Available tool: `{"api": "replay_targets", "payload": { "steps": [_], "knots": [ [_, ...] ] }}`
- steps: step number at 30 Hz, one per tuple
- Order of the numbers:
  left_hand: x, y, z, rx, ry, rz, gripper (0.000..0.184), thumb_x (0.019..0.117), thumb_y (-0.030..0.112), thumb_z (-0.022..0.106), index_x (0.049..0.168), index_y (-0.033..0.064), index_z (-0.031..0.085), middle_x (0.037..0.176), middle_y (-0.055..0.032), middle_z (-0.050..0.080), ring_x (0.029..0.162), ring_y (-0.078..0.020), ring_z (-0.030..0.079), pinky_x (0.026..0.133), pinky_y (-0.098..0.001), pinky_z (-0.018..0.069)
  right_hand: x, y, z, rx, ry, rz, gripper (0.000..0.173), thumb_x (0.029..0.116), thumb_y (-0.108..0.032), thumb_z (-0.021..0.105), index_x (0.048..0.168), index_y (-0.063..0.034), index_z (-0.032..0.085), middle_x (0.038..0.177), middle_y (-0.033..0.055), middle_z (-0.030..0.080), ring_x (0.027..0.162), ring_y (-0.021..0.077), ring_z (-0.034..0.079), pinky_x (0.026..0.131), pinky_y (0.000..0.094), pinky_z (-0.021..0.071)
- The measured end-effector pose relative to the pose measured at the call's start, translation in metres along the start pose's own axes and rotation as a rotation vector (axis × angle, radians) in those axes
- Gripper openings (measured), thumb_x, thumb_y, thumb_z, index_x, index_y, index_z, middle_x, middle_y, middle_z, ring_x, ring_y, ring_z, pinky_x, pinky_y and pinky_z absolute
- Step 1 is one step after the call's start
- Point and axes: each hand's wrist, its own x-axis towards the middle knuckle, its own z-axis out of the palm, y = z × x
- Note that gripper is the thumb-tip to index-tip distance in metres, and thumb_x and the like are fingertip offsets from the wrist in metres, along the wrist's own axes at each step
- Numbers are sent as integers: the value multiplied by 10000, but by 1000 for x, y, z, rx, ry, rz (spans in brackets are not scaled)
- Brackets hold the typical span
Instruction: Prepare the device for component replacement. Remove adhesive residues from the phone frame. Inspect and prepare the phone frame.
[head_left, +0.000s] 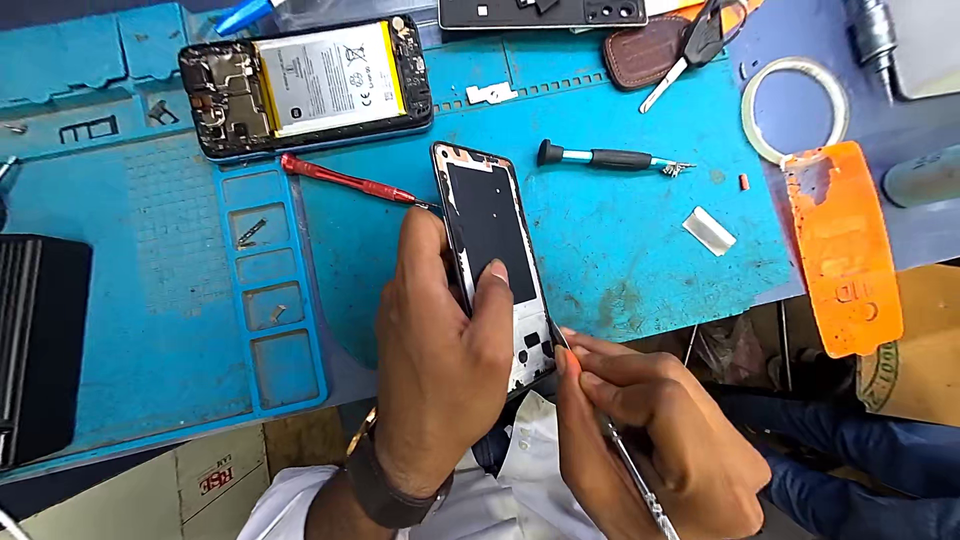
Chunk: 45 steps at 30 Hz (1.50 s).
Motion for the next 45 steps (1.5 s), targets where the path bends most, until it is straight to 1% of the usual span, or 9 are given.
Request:
{"api": "replay_targets", "payload": {
  "steps": [7,12,18,22,27,30,33,38,45],
  "knots": [
    [0,-2,0,-51,-10,0,219,998,171,550,1208,132,505,947,13,688,831,-100,716,646,-278,611,33,7,18,-39,-35,-71,145,864,-13,687,725,-26,649,815,110,717,868,221,752,726,325,641],
    [1,-3,1,-22,-1,15,211,992,197,546,1193,142,517,904,26,680,786,-90,704,591,-266,590,18,6,11,-47,-19,-72,214,851,-22,691,675,-67,577,775,66,710,855,180,760,743,298,661],
    [-1,-4,1,-48,-8,10,211,993,193,550,1196,144,515,927,24,683,811,-93,705,609,-273,595,45,8,22,-85,-89,-61,103,875,-34,687,773,-25,689,857,100,730,857,185,748,685,292,625],
    [0,-7,3,-11,18,21,215,980,232,550,1179,154,525,868,48,668,752,-76,689,578,-273,582,27,7,15,-63,-38,-71,181,856,-36,692,697,-60,610,797,65,717,848,168,758,716,287,656],
    [-2,-8,2,-6,1,37,197,991,223,555,1171,149,523,892,36,657,770,-77,672,592,-267,565,61,16,35,-118,-76,-84,130,867,-32,691,742,-46,657,757,70,676,776,175,735,613,295,605],
    [-1,-8,3,-1,16,28,201,985,246,556,1163,159,528,865,46,666,751,-82,683,576,-288,576,53,9,26,-99,-97,-61,94,872,-42,687,778,-40,680,829,73,718,815,161,740,652,286,620],
    [0,-8,4,7,32,21,208,975,264,558,1154,159,535,838,54,662,730,-77,680,559,-288,571,42,9,20,-95,-67,-67,139,843,-51,698,716,-64,642,807,56,729,837,143,755,690,259,637],
    [-1,-9,2,4,16,40,210,988,250,558,1177,160,534,865,45,655,747,-78,672,577,-285,568,78,18,45,-135,-68,-72,146,861,-45,692,724,-64,648,738,69,690,746,159,732,584,285,582],
    [0,-9,5,40,45,18,193,963,284,555,1116,168,538,779,69,617,658,-67,630,513,-281,523,55,12,31,-99,-49,-63,141,830,-34,708,707,-61,644,789,62,719,815,141,752,669,259,633]
  ]
}}
